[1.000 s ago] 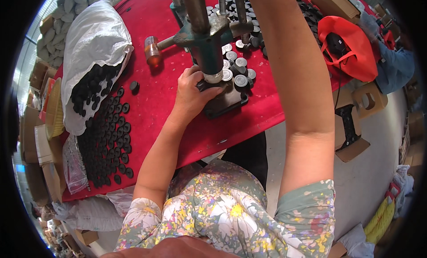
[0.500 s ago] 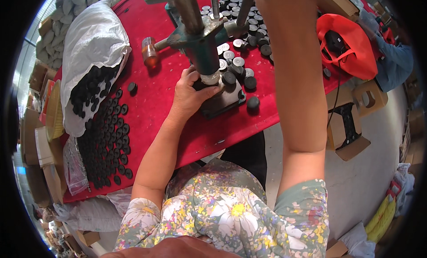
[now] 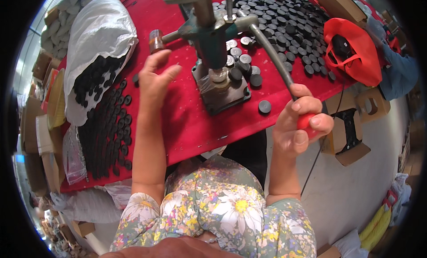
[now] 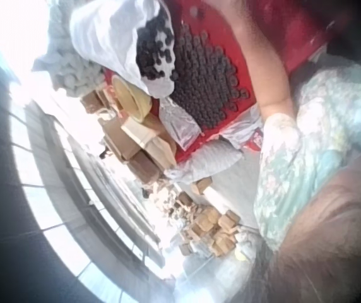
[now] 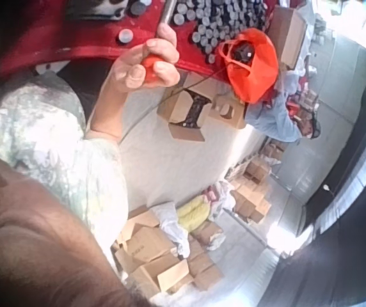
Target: The person processes black circular rubber or plastic components using a manual hand press.
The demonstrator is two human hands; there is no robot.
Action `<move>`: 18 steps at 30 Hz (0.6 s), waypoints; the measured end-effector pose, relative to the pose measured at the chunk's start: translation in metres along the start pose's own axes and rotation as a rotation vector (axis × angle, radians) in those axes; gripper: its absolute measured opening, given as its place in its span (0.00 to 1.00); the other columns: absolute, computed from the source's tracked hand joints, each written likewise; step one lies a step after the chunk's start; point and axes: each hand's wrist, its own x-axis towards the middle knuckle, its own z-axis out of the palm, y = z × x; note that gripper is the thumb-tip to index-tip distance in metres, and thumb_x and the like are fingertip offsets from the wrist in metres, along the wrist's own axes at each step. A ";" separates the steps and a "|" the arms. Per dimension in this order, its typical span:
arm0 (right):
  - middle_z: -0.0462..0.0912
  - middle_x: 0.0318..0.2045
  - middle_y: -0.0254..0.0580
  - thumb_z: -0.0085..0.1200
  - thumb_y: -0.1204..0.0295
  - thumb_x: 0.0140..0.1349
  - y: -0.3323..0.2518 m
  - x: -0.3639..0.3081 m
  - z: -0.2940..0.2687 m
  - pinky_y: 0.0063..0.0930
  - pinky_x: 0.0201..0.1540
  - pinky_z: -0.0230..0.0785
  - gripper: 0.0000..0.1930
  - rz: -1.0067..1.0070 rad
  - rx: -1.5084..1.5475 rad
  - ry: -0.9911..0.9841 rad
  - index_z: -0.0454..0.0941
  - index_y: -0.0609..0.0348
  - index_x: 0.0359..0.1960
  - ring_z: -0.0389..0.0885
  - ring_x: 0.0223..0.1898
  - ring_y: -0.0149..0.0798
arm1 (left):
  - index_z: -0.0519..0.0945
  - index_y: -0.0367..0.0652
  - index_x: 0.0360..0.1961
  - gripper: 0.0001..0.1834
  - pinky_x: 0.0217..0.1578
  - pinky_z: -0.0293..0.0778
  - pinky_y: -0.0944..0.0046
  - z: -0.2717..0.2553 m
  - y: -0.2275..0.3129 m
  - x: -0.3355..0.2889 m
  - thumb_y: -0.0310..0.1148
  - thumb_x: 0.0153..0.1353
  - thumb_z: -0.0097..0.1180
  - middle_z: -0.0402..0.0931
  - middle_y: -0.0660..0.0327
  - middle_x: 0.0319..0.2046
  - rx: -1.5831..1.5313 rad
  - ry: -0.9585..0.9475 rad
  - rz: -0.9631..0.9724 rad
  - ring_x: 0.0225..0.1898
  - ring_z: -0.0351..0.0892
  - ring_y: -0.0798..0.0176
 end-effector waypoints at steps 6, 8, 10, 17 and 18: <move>0.77 0.36 0.51 0.50 0.60 0.69 -0.024 0.076 0.008 0.54 0.55 0.67 0.18 -0.017 -0.070 -0.193 0.68 0.55 0.55 0.76 0.42 0.52 | 0.84 0.42 0.50 0.26 0.57 0.73 0.53 -0.108 -0.042 0.017 0.35 0.48 0.73 0.82 0.54 0.49 0.466 0.157 -0.136 0.52 0.80 0.50; 0.77 0.35 0.49 0.48 0.59 0.71 -0.014 0.122 0.017 0.49 0.52 0.68 0.19 -0.009 -0.091 -0.299 0.68 0.60 0.55 0.75 0.40 0.48 | 0.85 0.49 0.52 0.29 0.60 0.67 0.44 -0.126 -0.049 0.016 0.42 0.45 0.74 0.79 0.56 0.54 0.873 0.064 -0.311 0.59 0.74 0.47; 0.76 0.34 0.49 0.48 0.59 0.72 0.011 0.162 0.029 0.46 0.50 0.68 0.20 0.019 -0.098 -0.355 0.68 0.63 0.55 0.75 0.39 0.46 | 0.85 0.49 0.52 0.29 0.61 0.65 0.43 -0.125 -0.058 0.010 0.43 0.46 0.74 0.78 0.57 0.56 0.943 0.000 -0.312 0.61 0.71 0.48; 0.67 0.20 0.25 0.59 0.60 0.65 0.076 0.221 0.141 0.21 0.23 0.60 0.13 0.139 -0.061 -0.056 0.77 0.57 0.36 0.64 0.19 0.23 | 0.86 0.49 0.49 0.28 0.64 0.53 0.43 -0.108 -0.084 0.002 0.47 0.46 0.73 0.76 0.62 0.56 0.960 -0.121 -0.261 0.64 0.65 0.52; 0.67 0.19 0.25 0.59 0.60 0.65 0.091 0.230 0.146 0.21 0.23 0.61 0.12 0.221 -0.099 -0.107 0.77 0.57 0.35 0.65 0.19 0.23 | 0.86 0.49 0.47 0.26 0.64 0.52 0.43 -0.108 -0.089 0.003 0.47 0.47 0.73 0.76 0.63 0.55 0.965 -0.107 -0.246 0.63 0.65 0.52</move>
